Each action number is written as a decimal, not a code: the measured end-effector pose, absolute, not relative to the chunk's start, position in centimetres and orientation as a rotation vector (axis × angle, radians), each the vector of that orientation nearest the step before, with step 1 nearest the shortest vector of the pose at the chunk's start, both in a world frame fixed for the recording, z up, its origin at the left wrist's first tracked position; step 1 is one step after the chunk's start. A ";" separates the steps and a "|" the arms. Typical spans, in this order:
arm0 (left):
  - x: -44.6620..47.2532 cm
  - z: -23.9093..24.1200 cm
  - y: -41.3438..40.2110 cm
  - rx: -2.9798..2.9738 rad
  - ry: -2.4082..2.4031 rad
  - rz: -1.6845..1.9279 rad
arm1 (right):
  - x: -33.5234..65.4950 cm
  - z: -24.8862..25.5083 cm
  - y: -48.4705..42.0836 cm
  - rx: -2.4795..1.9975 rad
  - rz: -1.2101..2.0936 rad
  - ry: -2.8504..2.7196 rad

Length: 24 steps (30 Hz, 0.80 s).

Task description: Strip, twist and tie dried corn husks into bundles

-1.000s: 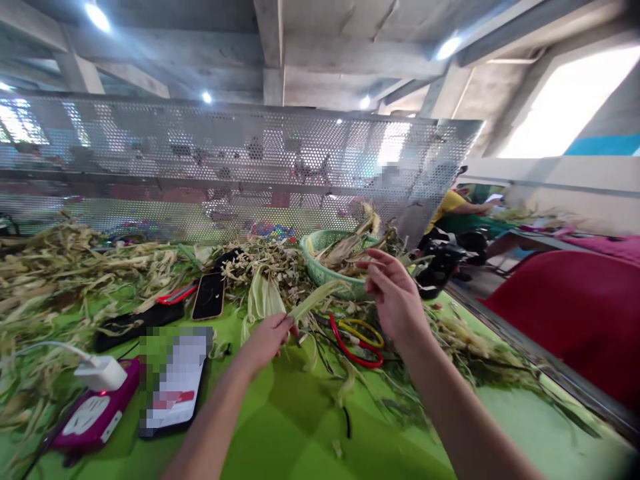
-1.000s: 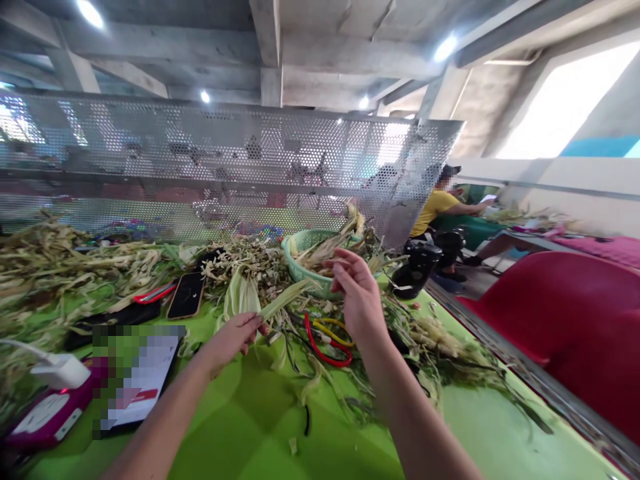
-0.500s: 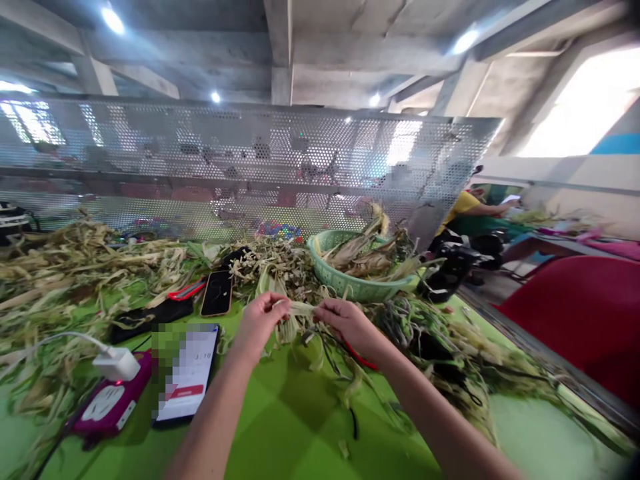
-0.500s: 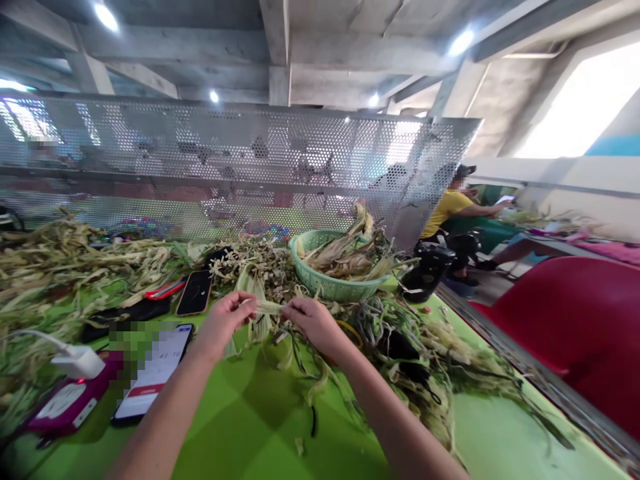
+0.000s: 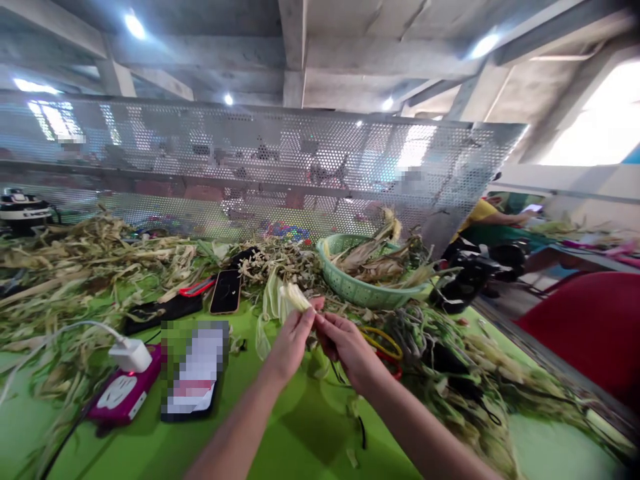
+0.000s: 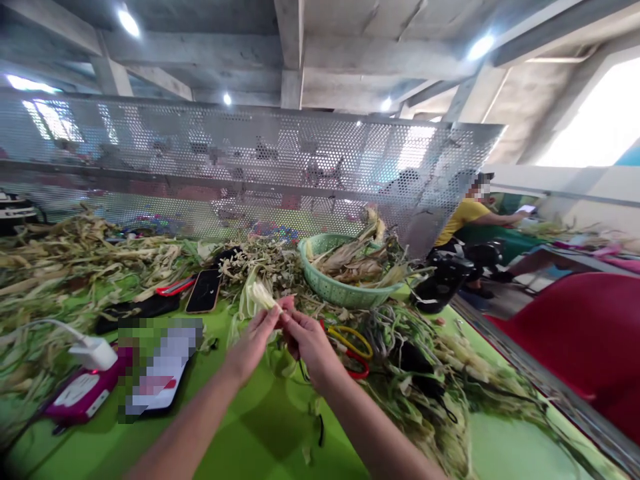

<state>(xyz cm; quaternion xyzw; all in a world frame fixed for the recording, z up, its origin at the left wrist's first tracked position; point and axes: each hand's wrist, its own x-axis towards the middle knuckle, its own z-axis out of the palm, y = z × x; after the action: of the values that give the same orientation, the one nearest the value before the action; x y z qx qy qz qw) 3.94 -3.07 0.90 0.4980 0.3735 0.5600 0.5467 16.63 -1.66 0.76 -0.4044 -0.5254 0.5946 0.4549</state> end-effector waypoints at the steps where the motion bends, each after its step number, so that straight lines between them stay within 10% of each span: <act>1: 3.9 0.8 -3.0 1.131 0.876 1.322 | 16.3 0.6 -2.0 -1.001 1.504 -1.343; 9: 2.4 1.1 -2.0 1.019 0.828 1.365 | 19.1 2.6 -1.5 -1.172 1.387 -1.996; 24: 4.6 0.6 -3.4 1.306 0.921 1.075 | 19.2 3.7 -1.1 -0.937 1.201 -1.311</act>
<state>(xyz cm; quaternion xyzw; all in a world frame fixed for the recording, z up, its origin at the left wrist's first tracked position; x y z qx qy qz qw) 4.60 -3.45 0.59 0.5566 0.3927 0.4580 0.5711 19.21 -1.07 3.71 -0.3935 -0.5507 0.5043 0.5362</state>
